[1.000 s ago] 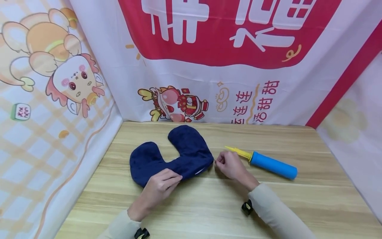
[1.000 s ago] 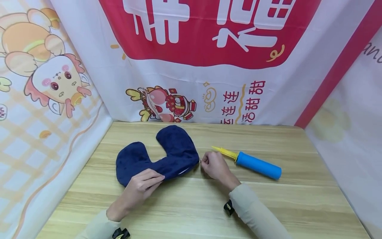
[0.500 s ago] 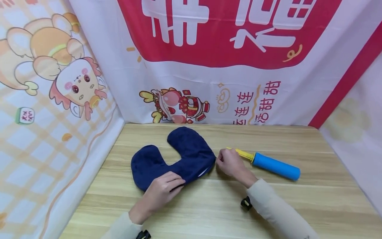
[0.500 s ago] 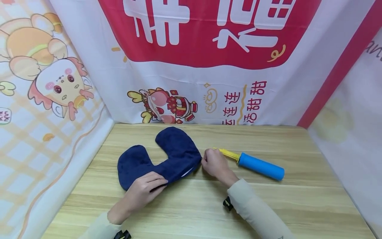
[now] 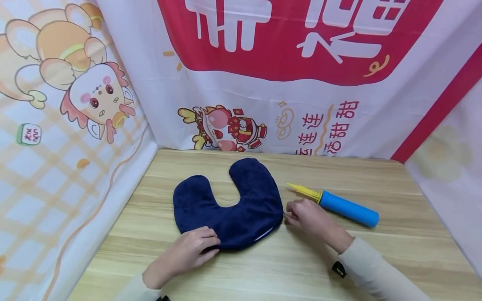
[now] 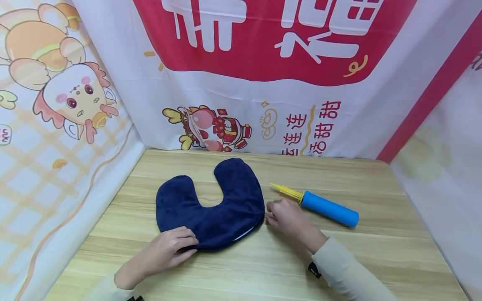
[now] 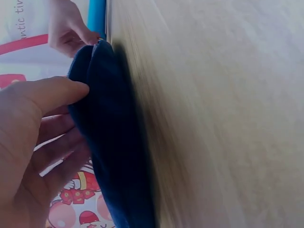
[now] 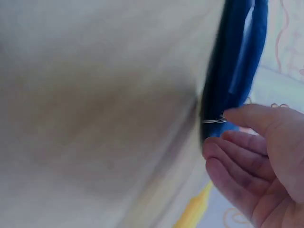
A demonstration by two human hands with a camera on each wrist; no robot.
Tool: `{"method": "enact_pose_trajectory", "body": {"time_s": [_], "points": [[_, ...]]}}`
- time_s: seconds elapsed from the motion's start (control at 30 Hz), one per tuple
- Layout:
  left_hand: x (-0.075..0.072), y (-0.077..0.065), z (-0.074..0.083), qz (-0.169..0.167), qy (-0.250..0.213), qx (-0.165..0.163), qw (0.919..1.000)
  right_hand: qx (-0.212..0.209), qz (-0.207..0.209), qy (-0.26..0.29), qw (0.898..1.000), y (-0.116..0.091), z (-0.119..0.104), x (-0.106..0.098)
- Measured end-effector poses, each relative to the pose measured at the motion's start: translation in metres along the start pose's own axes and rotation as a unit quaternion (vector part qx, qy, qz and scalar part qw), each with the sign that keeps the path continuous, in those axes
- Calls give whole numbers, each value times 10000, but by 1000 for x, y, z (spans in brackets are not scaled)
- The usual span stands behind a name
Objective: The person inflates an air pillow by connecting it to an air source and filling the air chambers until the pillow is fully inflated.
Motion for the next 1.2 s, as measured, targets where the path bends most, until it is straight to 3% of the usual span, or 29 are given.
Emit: {"method": "enact_pose_trajectory", "body": {"time_s": [0.1, 0.23, 0.33, 0.43, 0.53, 0.6, 0.7, 0.8, 0.87, 0.97, 1.03, 1.13, 1.2], "points": [[9, 0, -7, -584, -139, -362, 9975, -721, 24, -277, 9970, 6, -15, -4], [22, 1, -17, -1382, -698, -1065, 9822, -1594, -205, -763, 9840, 14, -30, 2], [26, 1, -23, -1541, -1059, -1502, 9708, -1883, -463, -1109, 9747, 16, -33, 12], [23, 0, -29, -1206, -1226, -1901, 9666, -2007, -591, -1293, 9693, 17, -32, 19], [16, -2, -38, -539, -1434, -2441, 9576, -2131, -566, -1299, 9667, 19, -31, 21], [11, -5, -44, -79, -1613, -2823, 9456, -2130, -573, -1086, 9693, 21, -30, 20], [5, -11, -55, 394, -1880, -3410, 9202, -1950, -677, -526, 9770, 25, -26, 17], [1, -16, -63, 580, -1988, -3774, 9026, -1617, -778, 44, 9838, 32, -20, 13], [1, -18, -68, 568, -2002, -3936, 8954, -1439, -790, 289, 9860, 37, -16, 12], [3, -21, -74, 463, -1936, -4089, 8906, -1262, -793, 507, 9875, 44, -11, 13], [3, -21, -78, 415, -1804, -4117, 8923, -1068, -822, 603, 9890, 50, -8, 15], [5, -19, -82, 353, -1488, -4047, 9016, -647, -904, 725, 9911, 57, -3, 20], [5, -14, -81, 314, -1100, -3863, 9152, -423, -877, 792, 9921, 60, 1, 23]]}}
Point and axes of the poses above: each hand's wrist, its own y-axis towards the middle knuckle, its own x-axis out of the palm, z = x × y, the point moved 8 cm from there along y, towards the middle knuckle, and after that the axes turned 1 degree about x, right-handed, at the moved point
